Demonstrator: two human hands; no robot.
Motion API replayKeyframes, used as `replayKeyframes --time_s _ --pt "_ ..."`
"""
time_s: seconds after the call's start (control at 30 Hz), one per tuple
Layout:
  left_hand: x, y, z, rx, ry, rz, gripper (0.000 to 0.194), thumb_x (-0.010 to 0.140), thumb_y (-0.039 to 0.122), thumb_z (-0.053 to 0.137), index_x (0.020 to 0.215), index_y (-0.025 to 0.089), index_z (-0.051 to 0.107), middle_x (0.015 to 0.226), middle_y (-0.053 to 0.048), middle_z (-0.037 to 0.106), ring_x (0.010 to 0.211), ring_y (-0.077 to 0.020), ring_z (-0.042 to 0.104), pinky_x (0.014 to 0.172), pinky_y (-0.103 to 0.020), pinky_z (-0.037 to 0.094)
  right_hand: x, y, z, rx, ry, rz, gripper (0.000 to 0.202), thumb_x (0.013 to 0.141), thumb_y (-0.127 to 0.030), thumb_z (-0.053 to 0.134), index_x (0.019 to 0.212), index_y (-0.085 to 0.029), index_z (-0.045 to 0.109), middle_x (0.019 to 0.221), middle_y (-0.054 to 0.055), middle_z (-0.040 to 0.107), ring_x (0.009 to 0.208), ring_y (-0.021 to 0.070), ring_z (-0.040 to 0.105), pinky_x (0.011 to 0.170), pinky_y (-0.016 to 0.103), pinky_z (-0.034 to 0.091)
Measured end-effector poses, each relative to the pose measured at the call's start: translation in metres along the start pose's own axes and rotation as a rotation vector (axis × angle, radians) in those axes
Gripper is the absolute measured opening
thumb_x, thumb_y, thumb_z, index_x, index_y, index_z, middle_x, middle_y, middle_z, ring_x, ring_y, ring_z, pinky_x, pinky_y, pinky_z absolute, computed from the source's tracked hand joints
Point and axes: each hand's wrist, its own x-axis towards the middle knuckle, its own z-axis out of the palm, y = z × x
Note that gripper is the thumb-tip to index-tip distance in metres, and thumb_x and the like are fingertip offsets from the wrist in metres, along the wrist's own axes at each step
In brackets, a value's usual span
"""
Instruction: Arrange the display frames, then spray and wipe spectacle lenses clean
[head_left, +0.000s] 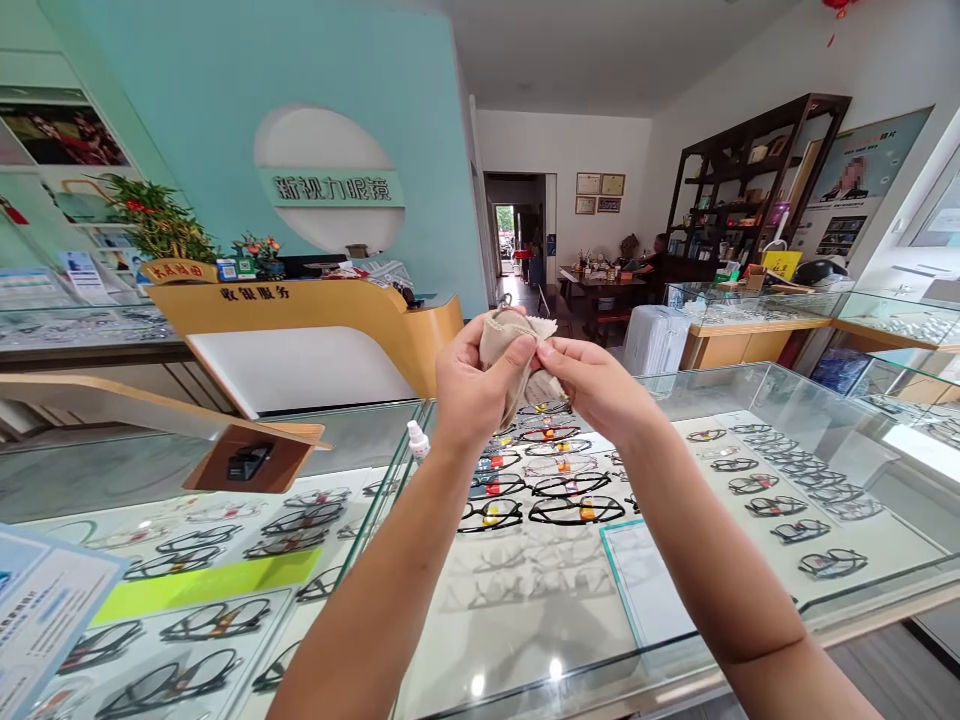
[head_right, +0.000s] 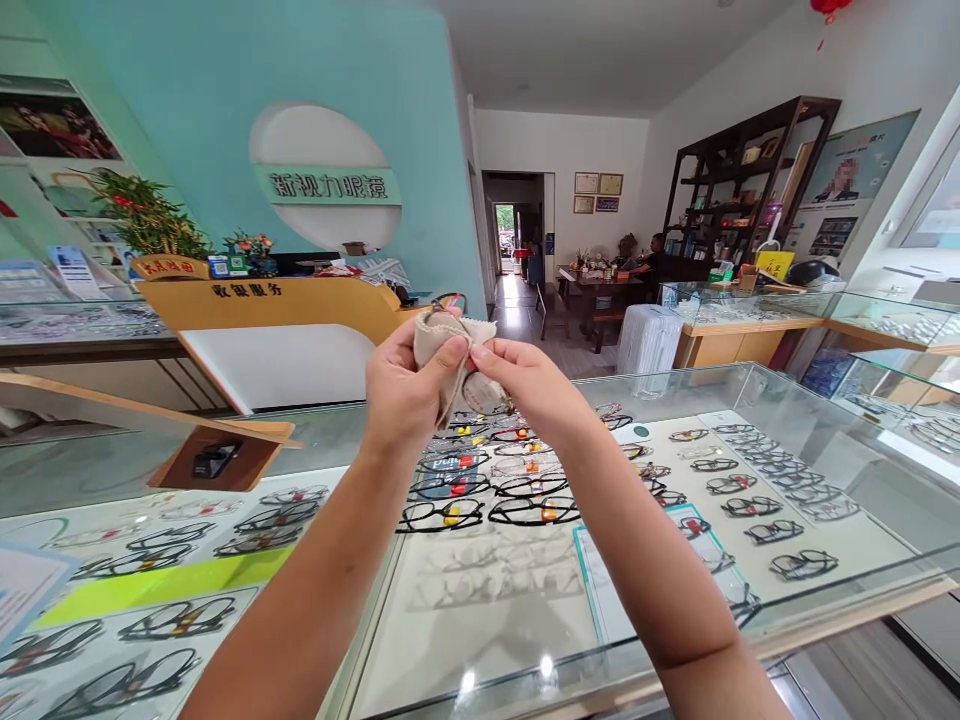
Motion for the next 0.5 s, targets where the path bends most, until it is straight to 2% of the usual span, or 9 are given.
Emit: replayKeyframes --time_s 0.1,0.17,0.37,0.5 --pt "-0.003 -0.002 0.004 0.018 0.168 0.081 0.047 0.084 0.064 0.096 0.093 0.020 0.081 0.080 -0.001 0.075 0.070 -0.0129 0.068 0.063 -0.023 0.057 0.000 0.008 0.011 -0.004 -0.015 0.001 0.058 0.081 -0.075 0.091 0.092 -0.020 0.073 0.085 -0.001 0.068 0.078 0.0153 0.056 0.075 0.031 0.045" --pt "-0.003 -0.003 0.004 0.012 0.200 0.055 0.052 0.089 0.072 0.088 0.092 0.020 0.080 0.075 -0.001 0.073 0.066 -0.0133 0.068 0.058 -0.023 0.055 0.000 0.010 0.013 -0.021 -0.024 0.010 0.058 0.082 -0.075 0.091 0.093 -0.020 0.075 0.085 -0.001 0.069 0.079 0.0151 0.056 0.074 0.030 0.044" --pt "0.006 0.001 -0.003 -0.082 -0.030 -0.145 0.063 0.086 0.082 0.084 0.106 0.022 0.083 0.077 -0.004 0.077 0.077 -0.0225 0.080 0.062 -0.031 0.064 0.004 0.003 -0.004 -0.009 0.044 0.002 0.053 0.079 -0.069 0.095 0.089 -0.021 0.075 0.085 0.000 0.069 0.077 0.0148 0.057 0.072 0.030 0.046" --pt "0.013 0.002 -0.010 -0.083 -0.011 -0.124 0.062 0.087 0.084 0.081 0.108 0.025 0.083 0.076 -0.004 0.077 0.081 -0.0235 0.080 0.067 -0.032 0.064 0.006 0.000 -0.011 0.006 0.141 -0.041 0.050 0.079 -0.068 0.095 0.090 -0.023 0.075 0.090 0.002 0.070 0.083 0.0167 0.062 0.074 0.031 0.051"
